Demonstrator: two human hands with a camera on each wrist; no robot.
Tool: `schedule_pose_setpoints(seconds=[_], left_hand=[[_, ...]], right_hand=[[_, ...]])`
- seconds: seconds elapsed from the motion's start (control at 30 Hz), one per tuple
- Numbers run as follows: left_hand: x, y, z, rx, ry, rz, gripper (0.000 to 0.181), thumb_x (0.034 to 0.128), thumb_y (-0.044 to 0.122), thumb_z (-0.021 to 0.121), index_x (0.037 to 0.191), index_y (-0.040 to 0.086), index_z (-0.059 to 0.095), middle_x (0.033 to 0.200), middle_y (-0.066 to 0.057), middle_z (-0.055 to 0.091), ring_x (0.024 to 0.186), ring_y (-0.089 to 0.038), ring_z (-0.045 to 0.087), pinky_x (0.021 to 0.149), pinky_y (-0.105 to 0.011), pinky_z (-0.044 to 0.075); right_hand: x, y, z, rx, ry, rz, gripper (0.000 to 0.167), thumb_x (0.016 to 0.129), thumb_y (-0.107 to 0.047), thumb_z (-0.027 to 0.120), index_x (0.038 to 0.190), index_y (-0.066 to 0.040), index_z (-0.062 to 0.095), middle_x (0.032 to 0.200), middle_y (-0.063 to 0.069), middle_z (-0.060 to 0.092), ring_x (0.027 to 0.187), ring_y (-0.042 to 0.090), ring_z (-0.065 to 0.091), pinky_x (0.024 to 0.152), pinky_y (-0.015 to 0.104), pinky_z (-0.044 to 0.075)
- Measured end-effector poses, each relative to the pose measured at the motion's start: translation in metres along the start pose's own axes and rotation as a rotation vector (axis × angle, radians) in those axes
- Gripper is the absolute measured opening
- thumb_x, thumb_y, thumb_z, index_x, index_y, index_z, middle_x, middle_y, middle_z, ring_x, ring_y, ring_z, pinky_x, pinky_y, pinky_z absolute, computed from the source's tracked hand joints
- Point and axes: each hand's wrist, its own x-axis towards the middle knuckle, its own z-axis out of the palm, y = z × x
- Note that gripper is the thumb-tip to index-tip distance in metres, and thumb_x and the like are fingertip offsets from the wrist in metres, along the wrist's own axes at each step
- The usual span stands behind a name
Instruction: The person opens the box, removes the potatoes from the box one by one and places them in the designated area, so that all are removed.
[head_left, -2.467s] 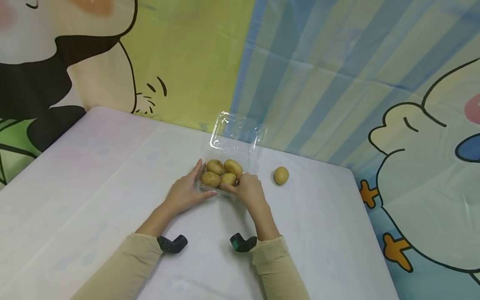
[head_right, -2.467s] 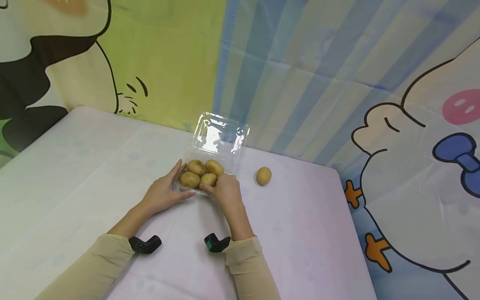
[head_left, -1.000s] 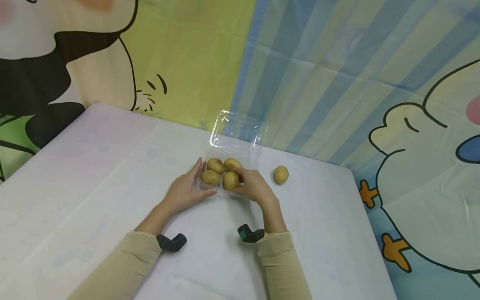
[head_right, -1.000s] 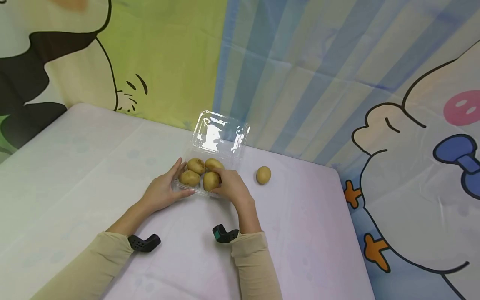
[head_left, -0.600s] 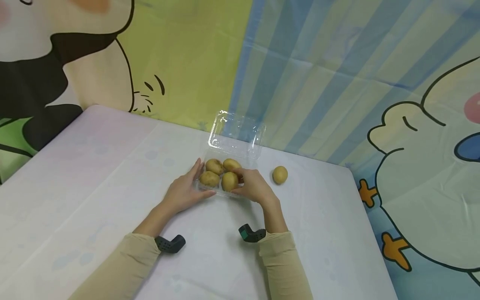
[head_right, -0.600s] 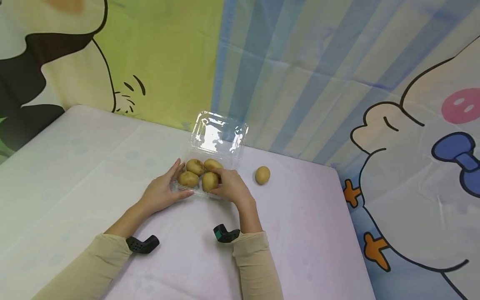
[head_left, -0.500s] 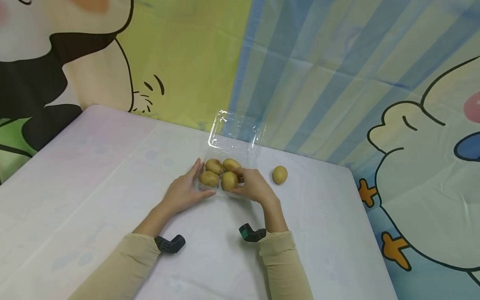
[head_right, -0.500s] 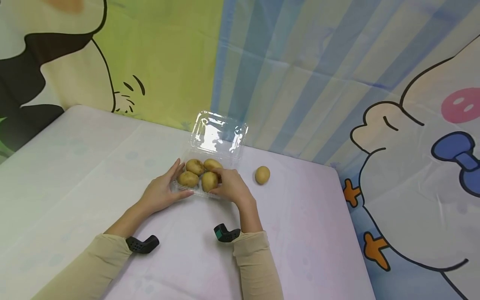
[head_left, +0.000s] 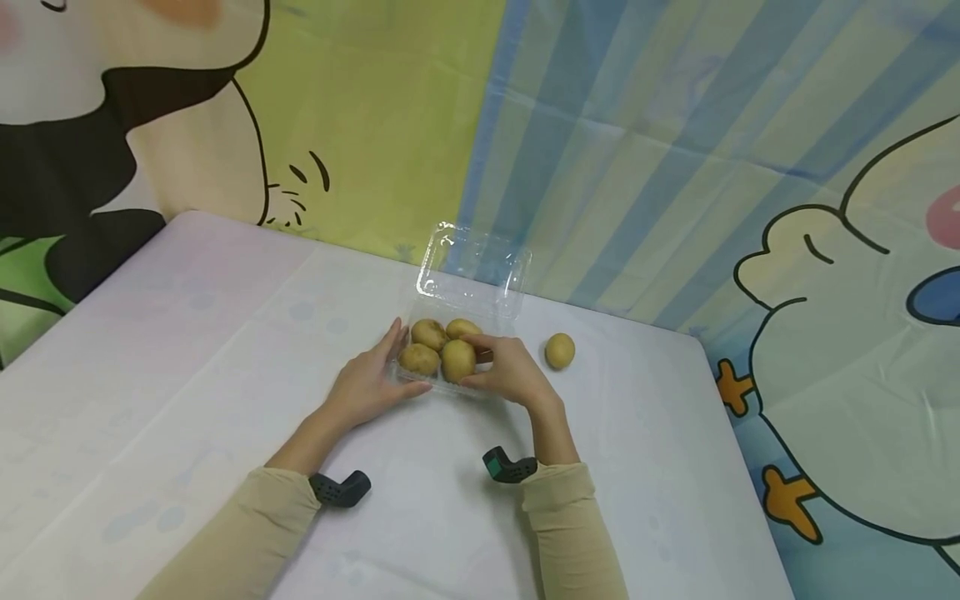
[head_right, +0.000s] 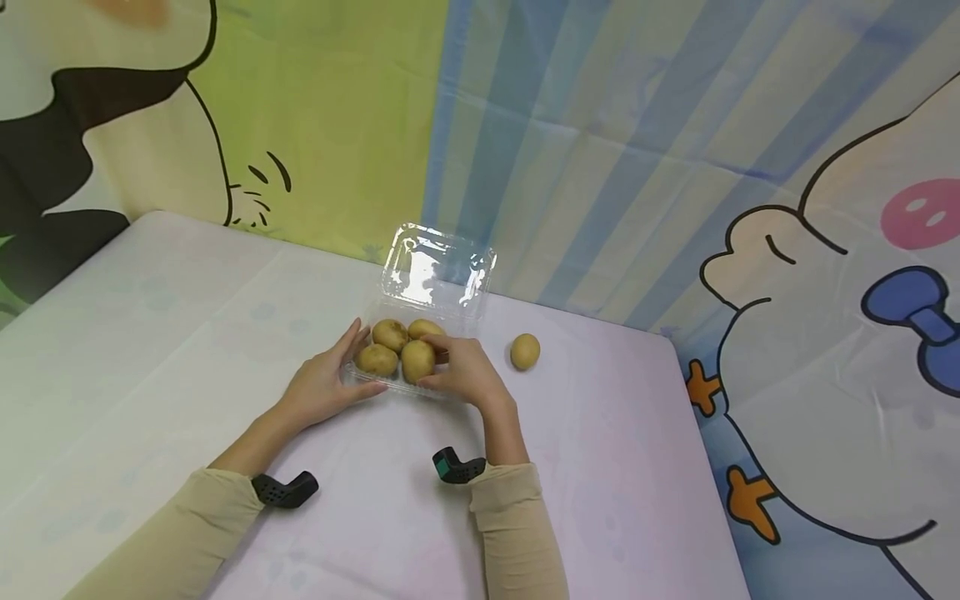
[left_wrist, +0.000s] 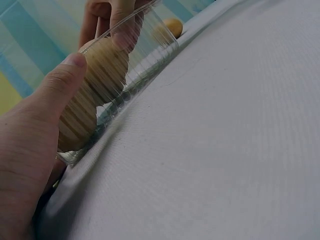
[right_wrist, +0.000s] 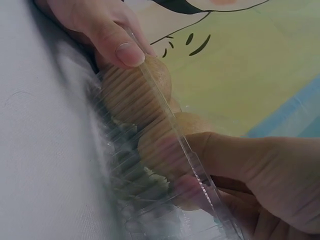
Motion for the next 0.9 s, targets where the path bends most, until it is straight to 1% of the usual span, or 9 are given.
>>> schedule_pose_setpoints(seconds=[0.2, 0.53, 0.73, 0.9], left_hand=[[-0.0001, -0.0002, -0.0003, 0.003, 0.006, 0.004, 0.119, 0.0673, 0.078, 0.061, 0.154, 0.021, 0.003, 0.155, 0.001, 0.029, 0.137, -0.036, 0.037, 0.108, -0.057, 0.034], [-0.0009, -0.0002, -0.0001, -0.012, -0.001, 0.004, 0.119, 0.0679, 0.078, 0.061, 0.154, 0.021, 0.003, 0.155, 0.001, 0.030, 0.138, -0.034, 0.036, 0.109, -0.057, 0.032], [-0.0004, -0.0006, 0.0000, -0.007, 0.005, 0.014, 0.118, 0.0685, 0.078, 0.061, 0.154, 0.019, 0.004, 0.154, 0.000, 0.031, 0.138, -0.035, 0.036, 0.108, -0.057, 0.032], [-0.0003, -0.0006, -0.0003, -0.005, 0.006, 0.015, 0.119, 0.0682, 0.078, 0.060, 0.154, 0.018, 0.005, 0.154, 0.000, 0.030, 0.138, -0.035, 0.036, 0.108, -0.057, 0.032]], right_hand=[[-0.0010, 0.0029, -0.0010, 0.063, 0.021, -0.020, 0.067, 0.072, -0.019, 0.083, 0.133, -0.014, 0.056, 0.115, 0.006, 0.068, 0.104, 0.020, 0.067, 0.089, 0.035, 0.054], [-0.0016, 0.0060, -0.0021, 0.108, 0.017, -0.019, 0.069, 0.072, -0.021, 0.084, 0.134, -0.018, 0.055, 0.120, 0.005, 0.066, 0.107, 0.020, 0.066, 0.092, 0.037, 0.053], [-0.0023, 0.0075, -0.0031, 0.131, 0.020, -0.038, 0.069, 0.072, -0.021, 0.083, 0.135, -0.019, 0.054, 0.123, 0.006, 0.065, 0.109, 0.022, 0.065, 0.093, 0.039, 0.052], [-0.0034, 0.0085, -0.0049, 0.153, 0.027, -0.056, 0.068, 0.072, -0.022, 0.083, 0.134, -0.022, 0.055, 0.126, 0.002, 0.063, 0.110, 0.021, 0.064, 0.094, 0.041, 0.052]])
